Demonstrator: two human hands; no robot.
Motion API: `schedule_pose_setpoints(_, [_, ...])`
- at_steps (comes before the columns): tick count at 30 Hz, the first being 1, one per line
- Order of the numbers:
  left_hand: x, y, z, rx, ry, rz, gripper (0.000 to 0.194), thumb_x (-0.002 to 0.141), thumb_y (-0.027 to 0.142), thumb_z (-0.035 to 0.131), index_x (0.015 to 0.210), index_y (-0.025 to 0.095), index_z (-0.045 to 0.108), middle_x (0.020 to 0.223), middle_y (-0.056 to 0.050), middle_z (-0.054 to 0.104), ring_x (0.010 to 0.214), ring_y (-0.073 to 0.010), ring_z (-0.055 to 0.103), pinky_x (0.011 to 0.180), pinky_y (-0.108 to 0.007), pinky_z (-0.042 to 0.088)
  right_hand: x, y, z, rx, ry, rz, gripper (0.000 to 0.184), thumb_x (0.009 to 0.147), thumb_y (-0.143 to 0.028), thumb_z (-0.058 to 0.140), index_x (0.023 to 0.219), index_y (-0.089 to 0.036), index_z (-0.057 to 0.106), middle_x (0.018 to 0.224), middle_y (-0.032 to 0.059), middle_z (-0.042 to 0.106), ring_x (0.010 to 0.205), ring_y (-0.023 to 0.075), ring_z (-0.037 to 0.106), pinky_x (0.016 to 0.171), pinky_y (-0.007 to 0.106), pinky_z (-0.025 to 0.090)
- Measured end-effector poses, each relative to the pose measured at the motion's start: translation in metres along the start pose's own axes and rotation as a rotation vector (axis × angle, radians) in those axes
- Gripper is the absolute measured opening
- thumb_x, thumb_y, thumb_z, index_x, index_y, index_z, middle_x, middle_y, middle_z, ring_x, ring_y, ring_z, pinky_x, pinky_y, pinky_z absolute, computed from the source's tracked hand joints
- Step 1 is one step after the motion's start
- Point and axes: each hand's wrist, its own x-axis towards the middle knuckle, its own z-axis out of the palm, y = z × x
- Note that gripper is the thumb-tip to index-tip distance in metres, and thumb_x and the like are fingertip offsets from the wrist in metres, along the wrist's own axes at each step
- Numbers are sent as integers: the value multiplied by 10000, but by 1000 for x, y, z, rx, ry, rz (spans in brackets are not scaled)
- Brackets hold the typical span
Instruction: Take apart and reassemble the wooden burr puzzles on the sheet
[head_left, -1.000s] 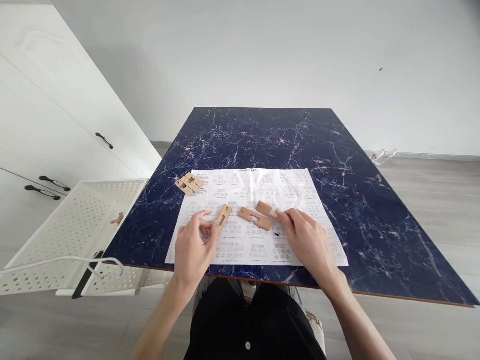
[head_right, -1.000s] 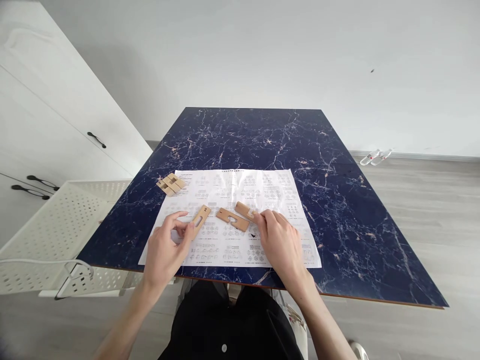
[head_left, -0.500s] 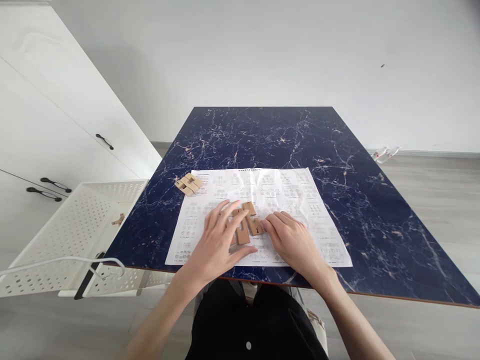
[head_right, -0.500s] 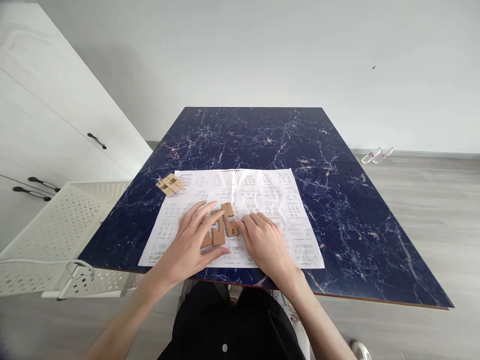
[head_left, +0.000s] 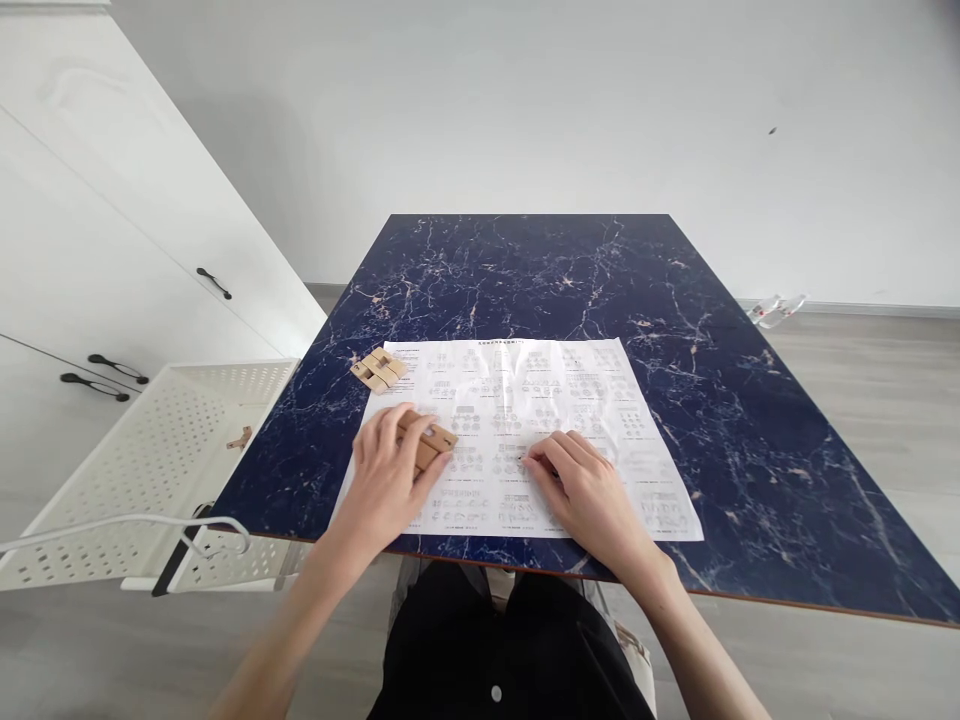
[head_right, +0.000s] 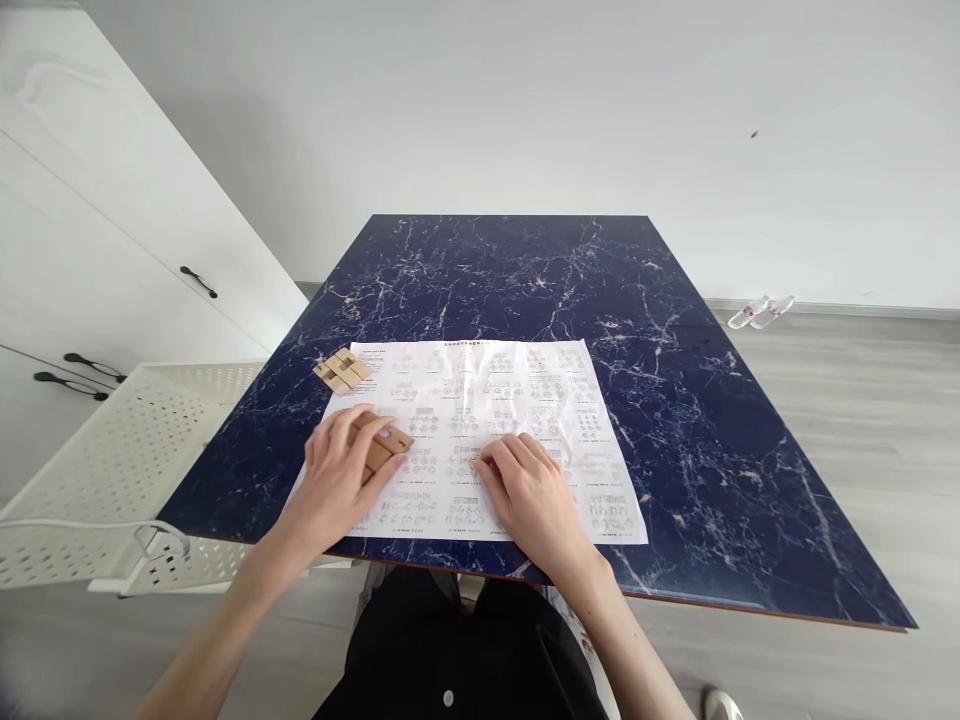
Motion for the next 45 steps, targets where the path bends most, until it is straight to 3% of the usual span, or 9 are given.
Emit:
schedule_pose_setpoints(9, [3,-51,-11,96,76,-181,452,1062,529,560,1417,250,550,1555,-201,305,1533,-484,267,1207,-741,341,-2,2,4,6,26,-14,168,1127,-240,526,965,-238,571,923,44,681,819,223,609,711,354,496])
schedule_pose_setpoints(14, [20,-66,-5,15,88,-169,769,1032,574,612,1626,259,240,1640,-240,204,1571,-494,236,1222,-752,316,-2,2,3,9,24,-15,161,1123,-233,530,968,-244,573,918,42,681,828,229,617,716,355,502])
schedule_pose_setpoints(17, [27,-71,-5,10,107,-156,857,1010,562,660,1639,228,185,1667,-279,170,1587,-526,218,1219,-763,308,-2,2,3,4,27,-18,163,1124,-238,526,967,-244,571,917,42,682,827,230,620,721,358,503])
schedule_pose_setpoints(20, [26,-60,-9,30,151,-69,764,1032,474,659,1621,243,231,1669,-265,216,1603,-500,233,1242,-750,290,-1,1,3,-1,29,-16,178,1125,-246,516,957,-243,575,922,46,687,834,232,626,723,358,509])
schedule_pose_setpoints(25, [9,-9,-20,-91,164,110,430,1073,364,614,1471,269,481,1555,-174,461,1538,-389,410,1264,-627,356,-6,0,-7,54,30,-17,205,1138,-296,497,974,-241,607,940,57,702,867,239,657,759,354,528])
schedule_pose_setpoints(28, [-3,14,-23,-339,14,108,224,1099,360,573,1291,253,620,1245,-88,667,1129,-239,684,1016,-397,567,-18,6,-18,71,92,55,217,1132,-356,531,977,-243,634,896,40,704,808,220,659,727,324,515])
schedule_pose_setpoints(31, [-11,21,-20,-560,-119,-18,229,1108,384,545,1010,227,680,794,12,638,655,-136,586,630,-254,503,-32,17,-25,65,165,208,266,1115,-434,563,944,-250,653,768,-5,692,623,177,604,606,287,471])
schedule_pose_setpoints(37, [-10,16,-14,-700,-98,-211,305,1070,473,593,930,218,683,700,26,562,595,-129,487,511,-233,368,-42,25,-22,36,179,269,307,1108,-476,552,951,-244,679,774,12,724,623,188,653,600,278,480])
schedule_pose_setpoints(45, [-9,18,-16,-715,-125,-220,319,1066,481,589,911,218,679,701,20,544,606,-140,472,533,-245,379,-40,19,-19,24,183,246,332,1124,-492,509,974,-252,681,818,27,745,663,203,692,613,284,501])
